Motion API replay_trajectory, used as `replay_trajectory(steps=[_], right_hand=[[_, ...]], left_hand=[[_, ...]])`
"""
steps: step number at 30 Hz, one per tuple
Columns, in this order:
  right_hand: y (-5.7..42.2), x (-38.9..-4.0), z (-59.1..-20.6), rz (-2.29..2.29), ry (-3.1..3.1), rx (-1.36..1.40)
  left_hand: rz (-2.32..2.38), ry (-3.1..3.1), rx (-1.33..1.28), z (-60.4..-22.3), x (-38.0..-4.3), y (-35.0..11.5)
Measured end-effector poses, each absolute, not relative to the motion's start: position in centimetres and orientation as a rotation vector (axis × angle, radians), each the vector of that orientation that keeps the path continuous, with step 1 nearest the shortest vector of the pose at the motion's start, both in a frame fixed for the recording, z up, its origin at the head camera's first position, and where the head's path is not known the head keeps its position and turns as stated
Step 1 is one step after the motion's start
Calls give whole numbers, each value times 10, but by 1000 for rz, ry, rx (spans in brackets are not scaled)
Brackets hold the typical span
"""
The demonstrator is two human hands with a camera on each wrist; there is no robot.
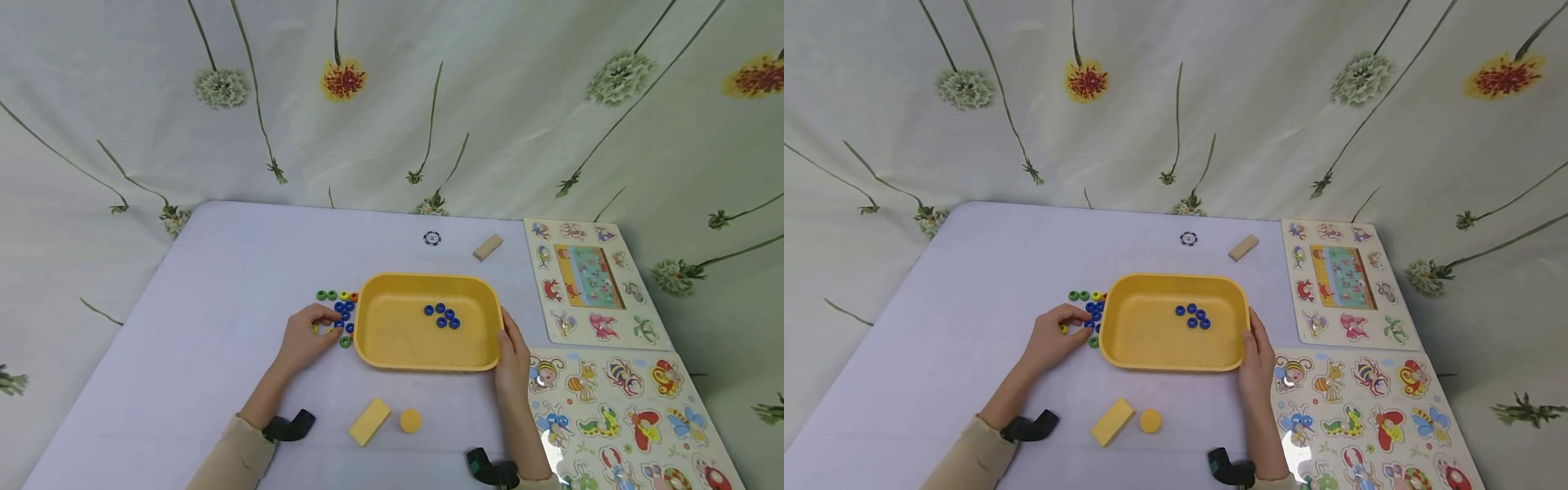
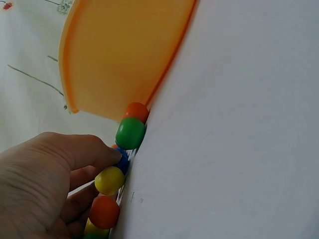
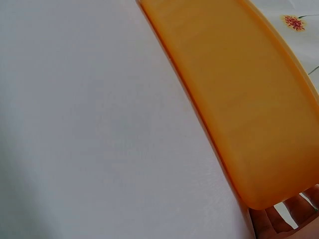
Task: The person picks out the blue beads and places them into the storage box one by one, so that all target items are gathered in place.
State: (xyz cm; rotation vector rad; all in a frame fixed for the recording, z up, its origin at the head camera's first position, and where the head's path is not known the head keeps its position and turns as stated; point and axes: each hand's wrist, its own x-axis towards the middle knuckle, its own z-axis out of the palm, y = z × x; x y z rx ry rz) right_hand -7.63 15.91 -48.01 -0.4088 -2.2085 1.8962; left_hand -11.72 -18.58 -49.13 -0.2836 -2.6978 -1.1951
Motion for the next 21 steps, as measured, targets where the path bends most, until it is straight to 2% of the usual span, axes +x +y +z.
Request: replay_trajectory(steps=[9, 16, 21], right_hand=[[160, -76, -481, 1897, -2209, -413], [161, -77, -482, 1892, -2190, -407], [160, -77, -482, 1913, -2189, -391]], left_hand=[[-1214, -2550, -252, -473, -121, -178], [-1523, -2481, -469, -429, -139, -141], [-1534, -2587, -588, -424, -153, -104]])
